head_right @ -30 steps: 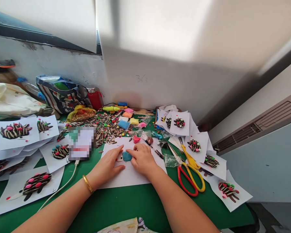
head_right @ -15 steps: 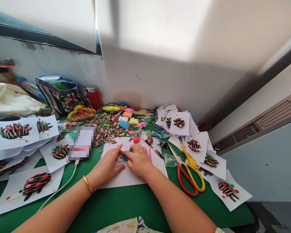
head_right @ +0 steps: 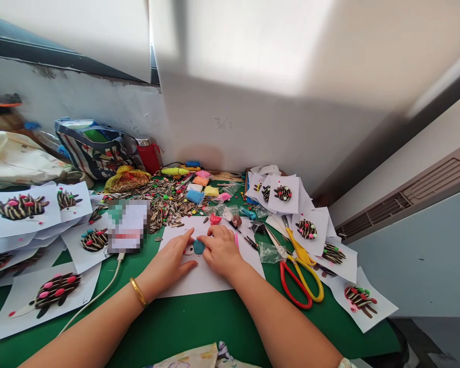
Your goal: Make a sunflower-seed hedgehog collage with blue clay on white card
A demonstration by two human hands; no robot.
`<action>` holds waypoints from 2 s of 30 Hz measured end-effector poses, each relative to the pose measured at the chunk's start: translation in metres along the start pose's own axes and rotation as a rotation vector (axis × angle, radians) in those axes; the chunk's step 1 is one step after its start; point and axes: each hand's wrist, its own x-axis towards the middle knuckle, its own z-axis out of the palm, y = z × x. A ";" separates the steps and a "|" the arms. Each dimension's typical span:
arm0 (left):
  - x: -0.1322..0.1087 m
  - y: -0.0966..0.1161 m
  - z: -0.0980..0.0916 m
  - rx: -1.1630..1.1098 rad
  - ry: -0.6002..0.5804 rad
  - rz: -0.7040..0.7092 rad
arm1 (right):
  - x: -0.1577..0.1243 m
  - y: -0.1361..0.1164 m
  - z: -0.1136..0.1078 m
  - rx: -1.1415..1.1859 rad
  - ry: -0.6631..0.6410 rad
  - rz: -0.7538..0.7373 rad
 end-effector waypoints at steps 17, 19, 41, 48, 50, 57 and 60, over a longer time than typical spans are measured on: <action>0.001 0.004 -0.001 0.143 -0.007 0.115 | 0.000 0.002 -0.001 -0.031 -0.021 0.036; 0.001 0.004 -0.001 0.150 -0.001 0.113 | 0.000 0.003 -0.001 -0.021 -0.027 0.036; 0.005 0.009 -0.004 0.225 -0.083 0.077 | 0.000 0.017 -0.008 -0.123 -0.075 0.145; 0.004 0.005 0.000 0.223 -0.050 0.092 | 0.002 0.018 -0.017 -0.123 -0.037 0.185; 0.004 0.004 0.001 0.221 -0.042 0.098 | 0.002 0.020 -0.019 -0.121 -0.032 0.189; 0.003 0.004 0.000 0.214 -0.043 0.103 | 0.004 0.020 -0.016 -0.111 -0.041 0.178; 0.003 0.004 0.000 0.205 -0.031 0.111 | 0.003 0.023 -0.018 -0.089 0.001 0.167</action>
